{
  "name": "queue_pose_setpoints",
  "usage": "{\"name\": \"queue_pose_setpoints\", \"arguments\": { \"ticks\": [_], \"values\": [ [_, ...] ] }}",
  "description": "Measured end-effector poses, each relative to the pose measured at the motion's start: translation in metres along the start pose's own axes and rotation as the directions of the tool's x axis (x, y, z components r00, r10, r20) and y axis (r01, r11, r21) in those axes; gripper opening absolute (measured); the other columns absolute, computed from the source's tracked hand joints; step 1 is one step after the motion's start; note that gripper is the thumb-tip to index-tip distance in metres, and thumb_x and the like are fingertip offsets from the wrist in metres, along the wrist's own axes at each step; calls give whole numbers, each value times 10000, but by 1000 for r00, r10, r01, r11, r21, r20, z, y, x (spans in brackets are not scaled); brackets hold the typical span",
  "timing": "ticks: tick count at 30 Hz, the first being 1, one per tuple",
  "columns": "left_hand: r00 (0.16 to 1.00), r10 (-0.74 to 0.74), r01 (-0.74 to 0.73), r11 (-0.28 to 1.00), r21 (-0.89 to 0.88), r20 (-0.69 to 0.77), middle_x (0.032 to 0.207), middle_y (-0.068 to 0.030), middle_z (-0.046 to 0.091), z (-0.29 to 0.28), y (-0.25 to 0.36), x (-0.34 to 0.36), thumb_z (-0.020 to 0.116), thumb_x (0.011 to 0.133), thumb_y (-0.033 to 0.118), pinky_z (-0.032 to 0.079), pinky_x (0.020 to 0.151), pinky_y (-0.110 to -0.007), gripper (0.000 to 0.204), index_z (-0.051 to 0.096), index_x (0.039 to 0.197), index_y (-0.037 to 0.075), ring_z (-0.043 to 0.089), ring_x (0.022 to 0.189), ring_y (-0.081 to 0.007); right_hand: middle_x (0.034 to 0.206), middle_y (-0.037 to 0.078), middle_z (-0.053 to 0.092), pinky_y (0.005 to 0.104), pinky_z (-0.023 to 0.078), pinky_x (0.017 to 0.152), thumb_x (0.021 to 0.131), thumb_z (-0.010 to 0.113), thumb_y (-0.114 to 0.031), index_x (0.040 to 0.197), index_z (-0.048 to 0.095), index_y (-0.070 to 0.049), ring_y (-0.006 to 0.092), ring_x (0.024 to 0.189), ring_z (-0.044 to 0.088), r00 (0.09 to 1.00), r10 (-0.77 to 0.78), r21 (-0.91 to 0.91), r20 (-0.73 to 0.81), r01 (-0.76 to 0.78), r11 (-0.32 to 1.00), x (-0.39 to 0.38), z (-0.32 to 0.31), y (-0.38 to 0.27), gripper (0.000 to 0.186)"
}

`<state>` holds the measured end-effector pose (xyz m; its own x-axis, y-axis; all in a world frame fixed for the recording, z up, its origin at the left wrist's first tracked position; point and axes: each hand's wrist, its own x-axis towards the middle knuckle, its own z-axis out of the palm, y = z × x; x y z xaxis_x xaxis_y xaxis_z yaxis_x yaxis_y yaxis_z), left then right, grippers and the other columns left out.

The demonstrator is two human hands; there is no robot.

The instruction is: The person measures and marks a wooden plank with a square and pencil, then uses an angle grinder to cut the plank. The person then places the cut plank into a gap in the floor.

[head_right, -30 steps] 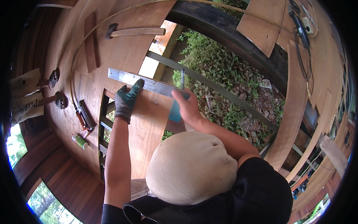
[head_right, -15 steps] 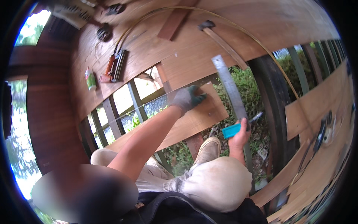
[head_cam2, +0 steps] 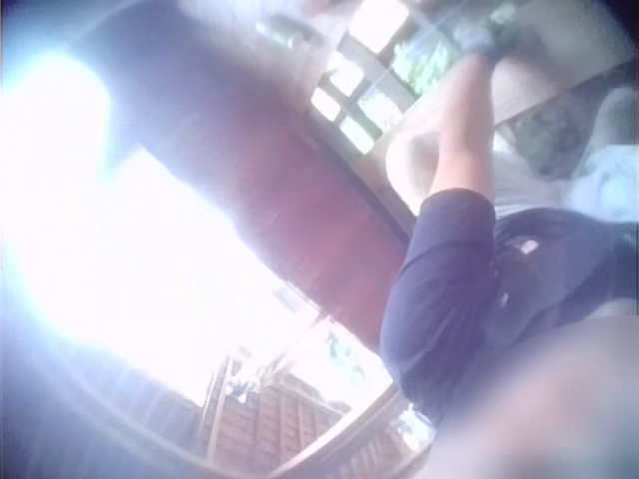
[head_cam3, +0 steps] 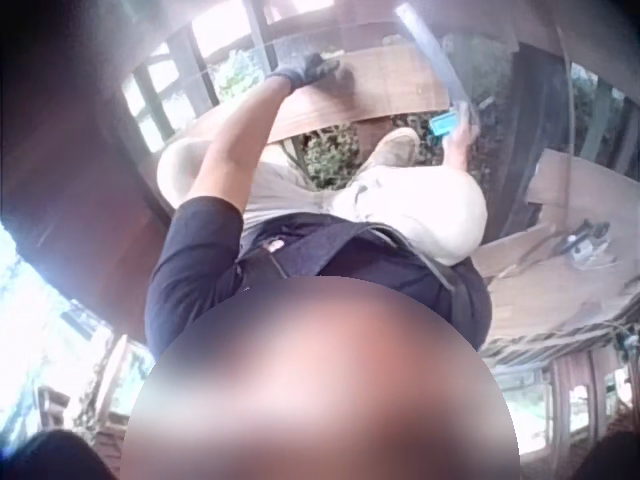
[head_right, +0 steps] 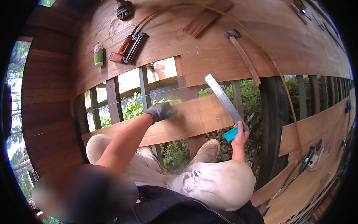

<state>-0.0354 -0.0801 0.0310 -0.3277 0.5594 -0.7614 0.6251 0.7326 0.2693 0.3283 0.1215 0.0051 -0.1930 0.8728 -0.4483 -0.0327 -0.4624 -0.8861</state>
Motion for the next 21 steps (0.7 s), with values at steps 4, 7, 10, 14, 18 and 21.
{"name": "queue_pose_setpoints", "arguments": {
  "ticks": [4,7,10,14,18,21],
  "values": [
    [1000,17,-18,999,46,18,1126,-242,714,17,12,9,339,933,779,505,960,-463,843,733,1131,62,672,1086,-401,889,20,656,301,480,696,961,710,-288,1048,678,-37,126,793,610,1000,8,71,20,-9,997,10,3,-4,268],
    [999,3,-10,992,125,53,1112,-239,716,23,18,-9,287,948,777,506,955,-465,853,752,1076,73,675,1076,-398,920,8,658,307,497,742,955,723,-317,1064,680,-72,121,799,607,1000,4,74,-6,-3,997,8,-4,-14,272],
    [999,-46,45,989,143,1,1069,-235,725,9,3,-29,298,951,773,509,945,-469,845,759,1009,66,687,1052,-390,1002,17,660,328,519,802,954,728,-342,1103,666,-60,127,860,610,997,-2,144,-80,14,989,7,-4,-26,325],
    [999,-47,48,933,356,-10,1033,-231,731,-4,-31,-41,338,983,699,450,1017,-453,746,773,926,96,694,1001,-379,1036,38,658,305,521,770,974,706,-298,1183,624,-16,137,869,624,998,39,197,-52,-28,980,9,13,-38,361],
    [934,141,24,893,450,-329,868,-138,741,7,-55,-48,500,966,561,225,1174,-552,510,774,860,144,647,1050,-332,992,29,648,297,519,755,978,699,-330,1166,624,-31,127,846,617,998,65,320,21,-68,945,46,52,-63,361],
    [917,146,36,897,441,-371,1062,-146,725,19,-55,-55,563,941,466,219,1188,-564,354,751,978,168,587,1165,-320,934,32,646,322,516,713,940,732,-395,1169,617,-76,134,812,617,994,15,318,110,-50,947,96,93,-90,409]
  ]
}}
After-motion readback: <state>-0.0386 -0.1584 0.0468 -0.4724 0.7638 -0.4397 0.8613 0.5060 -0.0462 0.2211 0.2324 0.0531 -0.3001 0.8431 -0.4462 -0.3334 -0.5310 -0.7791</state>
